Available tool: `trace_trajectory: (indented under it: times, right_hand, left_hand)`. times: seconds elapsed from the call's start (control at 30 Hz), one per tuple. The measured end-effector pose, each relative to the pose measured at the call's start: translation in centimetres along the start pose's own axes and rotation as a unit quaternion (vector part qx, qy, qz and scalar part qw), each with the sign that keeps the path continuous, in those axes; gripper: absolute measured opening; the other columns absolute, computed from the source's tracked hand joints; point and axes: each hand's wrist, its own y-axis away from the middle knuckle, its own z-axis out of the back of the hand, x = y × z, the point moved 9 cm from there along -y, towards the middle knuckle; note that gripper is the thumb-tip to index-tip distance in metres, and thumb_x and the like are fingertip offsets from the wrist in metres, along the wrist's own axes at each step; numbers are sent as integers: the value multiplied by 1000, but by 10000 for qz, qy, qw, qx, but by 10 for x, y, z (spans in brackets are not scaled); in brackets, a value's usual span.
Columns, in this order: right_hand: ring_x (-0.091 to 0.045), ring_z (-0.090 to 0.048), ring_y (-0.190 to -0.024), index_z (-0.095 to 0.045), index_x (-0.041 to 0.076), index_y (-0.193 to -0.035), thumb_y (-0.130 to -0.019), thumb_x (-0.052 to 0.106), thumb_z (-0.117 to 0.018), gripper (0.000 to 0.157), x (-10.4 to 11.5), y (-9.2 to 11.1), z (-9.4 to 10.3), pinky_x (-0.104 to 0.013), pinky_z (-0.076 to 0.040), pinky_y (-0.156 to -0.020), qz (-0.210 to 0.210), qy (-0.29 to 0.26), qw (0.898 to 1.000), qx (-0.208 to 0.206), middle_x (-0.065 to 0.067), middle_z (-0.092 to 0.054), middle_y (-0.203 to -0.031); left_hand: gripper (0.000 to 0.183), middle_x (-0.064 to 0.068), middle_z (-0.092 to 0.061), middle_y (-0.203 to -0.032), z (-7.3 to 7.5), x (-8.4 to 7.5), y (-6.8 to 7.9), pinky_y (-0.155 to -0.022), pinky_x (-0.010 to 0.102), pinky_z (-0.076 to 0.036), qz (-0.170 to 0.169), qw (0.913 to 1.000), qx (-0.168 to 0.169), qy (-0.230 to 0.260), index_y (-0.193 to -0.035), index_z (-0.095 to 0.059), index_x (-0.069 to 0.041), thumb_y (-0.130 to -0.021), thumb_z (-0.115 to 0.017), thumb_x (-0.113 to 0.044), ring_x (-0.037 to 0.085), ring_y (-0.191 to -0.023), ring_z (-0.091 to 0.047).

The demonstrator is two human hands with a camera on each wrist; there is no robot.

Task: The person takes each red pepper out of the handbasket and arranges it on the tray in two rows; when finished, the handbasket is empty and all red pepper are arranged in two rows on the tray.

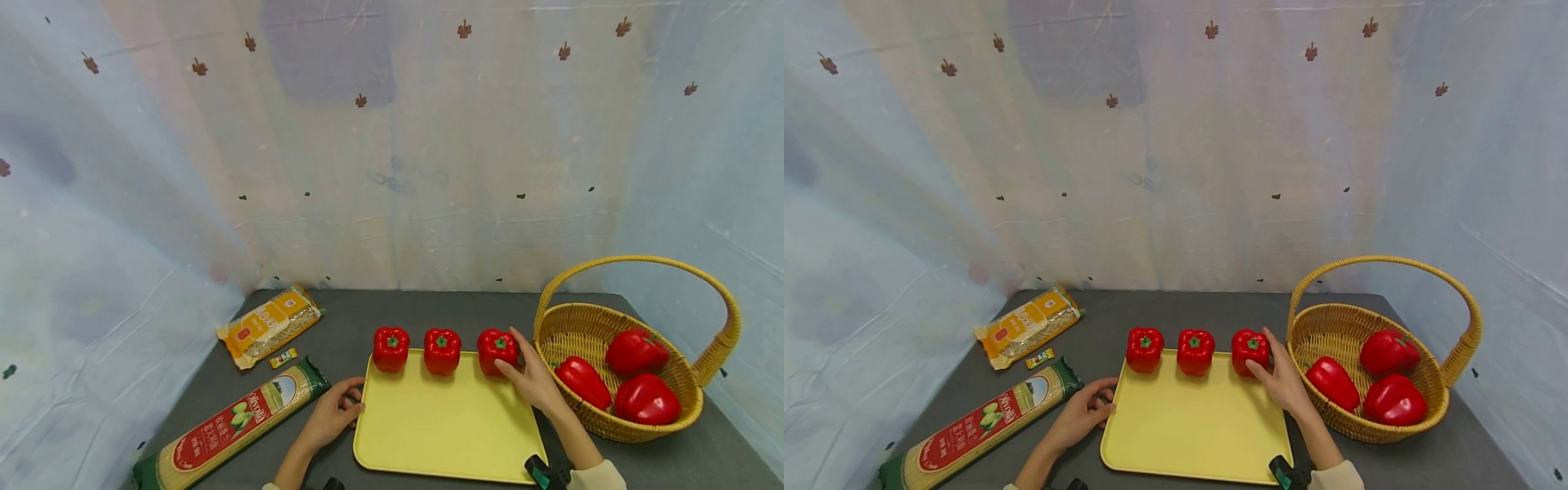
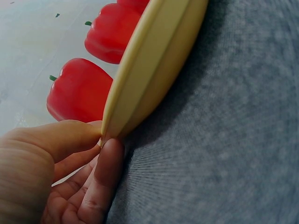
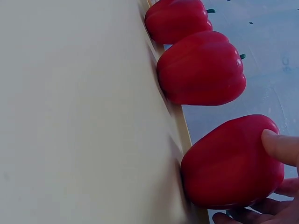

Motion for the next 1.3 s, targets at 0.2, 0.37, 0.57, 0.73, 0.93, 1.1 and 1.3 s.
trace_trajectory:
  times: [0.2, 0.37, 0.57, 0.73, 0.93, 1.1, 1.3]
  right_hand:
    - [-50, -32, -126, -17, -7, -145, -89, 11, -63, 75, 8, 1, -1, -57, -40, -93, -20, -130, 9999, 70, -32, -18, -146]
    - [-48, -31, -128, -16, -4, -146, -89, 15, -64, 77, 5, 1, -2, -55, -37, -96, 0, -77, 9999, 80, -30, -18, -147]
    - [-46, -25, -133, -14, 0, -148, -88, 23, -66, 82, -5, 0, -3, -53, -30, -102, -19, -80, 9999, 93, -27, -16, -149]
    - [-47, -21, -134, -14, 1, -148, -86, 27, -68, 86, -1, 0, -1, -60, -26, -102, 59, 96, 9999, 74, -26, -17, -150]
    - [-47, -18, -135, -14, 7, -150, -84, 23, -71, 88, 12, 3, 4, -67, -23, -100, 295, 209, 9993, 32, -23, -16, -151]
    - [-45, -22, -135, -15, 9, -150, -82, 17, -73, 90, 27, 4, 12, -55, -26, -103, 545, 175, 9983, -61, -21, -18, -151]
    - [-31, -41, -127, -29, 7, -146, -82, 5, -71, 76, 47, 8, 36, -27, -40, -98, 1047, 31, 9928, -581, -17, -33, -145]
  left_hand:
    - [45, 11, -54, -94, 0, 4, -1, -54, 28, -53, 51, 10000, 47, 2, -129, -50, -1, -88, -64, -10, 11, -64, -57]
    - [44, 11, -54, -94, -1, 3, -2, -54, 28, -53, 22, 9999, 36, -95, -129, -50, 0, -88, -64, -9, 11, -64, -57]
    - [44, 11, -54, -94, 0, 4, -1, -54, 28, -53, 34, 10000, 11, -62, -129, -51, -1, -87, -65, -10, 11, -64, -57]
    - [45, 12, -54, -94, 0, 4, -1, -54, 28, -53, 12, 10000, -4, 9, -129, -51, -1, -87, -65, -9, 11, -64, -57]
    - [46, 12, -54, -95, 0, 4, -2, -54, 28, -53, -12, 10000, 12, 84, -129, -50, -1, -87, -65, -10, 11, -64, -57]
    - [46, 12, -54, -95, 0, 6, -2, -54, 28, -53, 55, 10000, 5, 40, -130, -50, -2, -87, -65, -10, 11, -65, -57]
    - [44, 11, -54, -94, 0, 0, 0, -54, 28, -53, 38, 10000, -44, -64, -129, -50, 1, -88, -62, -4, 11, -64, -57]
